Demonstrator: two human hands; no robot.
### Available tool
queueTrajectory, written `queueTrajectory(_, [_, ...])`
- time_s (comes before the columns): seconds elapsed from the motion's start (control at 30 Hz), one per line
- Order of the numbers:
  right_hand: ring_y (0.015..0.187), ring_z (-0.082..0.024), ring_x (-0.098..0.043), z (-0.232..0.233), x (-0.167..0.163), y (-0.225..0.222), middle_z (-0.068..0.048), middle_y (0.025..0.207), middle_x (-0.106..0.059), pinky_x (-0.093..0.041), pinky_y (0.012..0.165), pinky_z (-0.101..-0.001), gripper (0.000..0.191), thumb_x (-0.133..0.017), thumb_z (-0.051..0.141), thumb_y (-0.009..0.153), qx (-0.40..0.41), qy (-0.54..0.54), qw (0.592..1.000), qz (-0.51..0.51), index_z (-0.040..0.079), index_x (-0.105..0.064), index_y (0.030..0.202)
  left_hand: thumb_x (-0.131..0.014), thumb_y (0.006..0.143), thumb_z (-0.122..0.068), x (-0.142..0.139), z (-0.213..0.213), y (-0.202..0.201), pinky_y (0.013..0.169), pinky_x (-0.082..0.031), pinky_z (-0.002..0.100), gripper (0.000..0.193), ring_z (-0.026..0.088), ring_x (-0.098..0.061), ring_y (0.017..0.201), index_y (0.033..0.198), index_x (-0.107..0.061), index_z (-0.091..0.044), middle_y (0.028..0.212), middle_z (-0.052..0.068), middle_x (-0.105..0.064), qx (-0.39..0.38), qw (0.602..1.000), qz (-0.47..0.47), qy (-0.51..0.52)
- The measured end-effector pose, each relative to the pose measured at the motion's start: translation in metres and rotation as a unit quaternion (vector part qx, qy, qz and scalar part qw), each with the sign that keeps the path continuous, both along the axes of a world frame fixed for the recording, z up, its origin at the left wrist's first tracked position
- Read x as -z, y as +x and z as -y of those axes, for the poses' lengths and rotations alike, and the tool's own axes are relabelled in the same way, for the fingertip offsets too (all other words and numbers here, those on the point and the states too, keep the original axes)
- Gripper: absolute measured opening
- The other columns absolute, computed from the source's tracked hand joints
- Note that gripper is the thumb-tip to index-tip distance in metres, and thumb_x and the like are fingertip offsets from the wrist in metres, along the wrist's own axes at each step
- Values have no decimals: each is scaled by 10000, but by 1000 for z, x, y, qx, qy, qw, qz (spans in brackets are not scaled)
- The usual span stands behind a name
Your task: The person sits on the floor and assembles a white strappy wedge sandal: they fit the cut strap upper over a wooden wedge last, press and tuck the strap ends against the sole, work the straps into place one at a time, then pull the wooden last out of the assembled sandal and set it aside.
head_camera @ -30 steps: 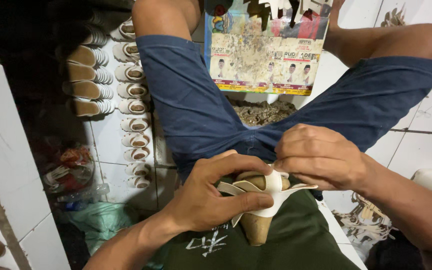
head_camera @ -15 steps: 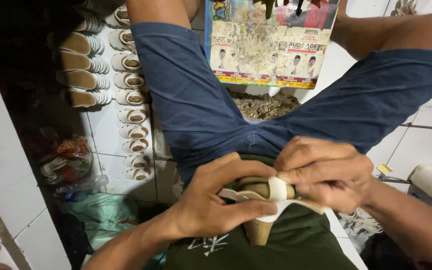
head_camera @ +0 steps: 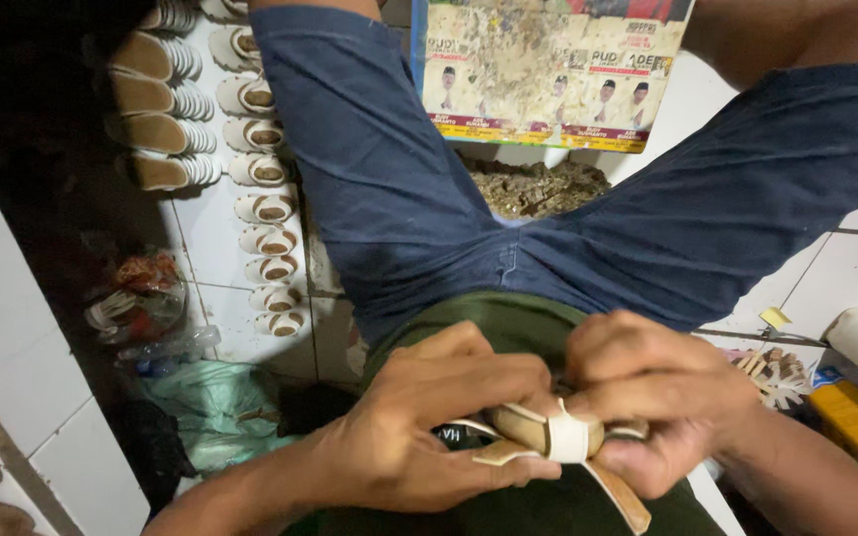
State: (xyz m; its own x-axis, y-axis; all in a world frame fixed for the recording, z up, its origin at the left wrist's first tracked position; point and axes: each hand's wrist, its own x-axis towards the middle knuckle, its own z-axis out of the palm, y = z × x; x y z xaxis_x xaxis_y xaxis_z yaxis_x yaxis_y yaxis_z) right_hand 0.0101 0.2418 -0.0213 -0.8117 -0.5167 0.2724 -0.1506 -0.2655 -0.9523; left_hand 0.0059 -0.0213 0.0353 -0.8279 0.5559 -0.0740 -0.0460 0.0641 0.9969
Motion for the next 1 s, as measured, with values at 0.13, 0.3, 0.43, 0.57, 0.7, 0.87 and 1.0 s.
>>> queueTrajectory(0.13, [905,-248,-657,-3,6,-4,-100,987,-658,-559,814,-377,307,-750,280,948,-63,23,995,80,0,-712,1068,-923,854,-178,1,3,-3,804,-549,280,447,171,-682,882,1202,-654,-99,1002,12,-713,17,999,47,-13])
queueTrajectory(0.3, [1052,-315,-619,-2,24,-7,-189,1121,-640,-518,960,-451,485,-791,349,987,-59,-92,945,307,-83,-687,1183,-881,860,-176,6,-6,1,933,-556,291,490,125,-674,1043,1242,-592,-75,1125,29,-692,-86,983,162,20])
queueTrajectory(0.43, [1090,-273,-625,2,30,-2,-177,1144,-630,-507,978,-412,720,-765,493,950,-9,-180,891,418,-51,-596,1389,-846,863,-138,21,-2,7,922,-556,278,502,99,-662,1035,1312,-644,-44,1120,40,-692,-110,970,219,14])
queueTrajectory(0.57, [1102,-213,-614,7,31,-5,-140,1181,-618,-502,979,-359,592,-820,334,936,11,-149,906,395,-47,-625,1345,-815,863,-77,38,4,15,895,-565,285,479,117,-684,1010,1302,-637,-5,1114,69,-735,-177,920,341,80])
queueTrajectory(0.7, [889,-145,-596,10,30,-11,-128,1052,-693,-482,757,-270,238,-806,61,867,35,54,918,391,-58,-766,1070,-794,871,-46,46,9,22,830,-557,283,459,129,-682,958,1299,-639,17,1094,90,-736,-210,902,368,82])
queueTrajectory(0.87, [811,-135,-667,12,35,-12,-110,954,-737,-527,713,-263,118,-736,26,882,41,90,908,407,-52,-786,956,-801,880,-51,51,13,28,879,-566,279,457,140,-698,1000,1301,-641,25,1116,101,-754,-203,920,330,66])
queueTrajectory(1.0, [890,-150,-634,16,41,0,-124,996,-710,-515,792,-280,107,-686,49,975,31,61,912,405,-51,-722,962,-792,896,-56,54,13,29,896,-567,281,449,143,-702,1012,1309,-636,26,1130,103,-754,-195,919,329,100])
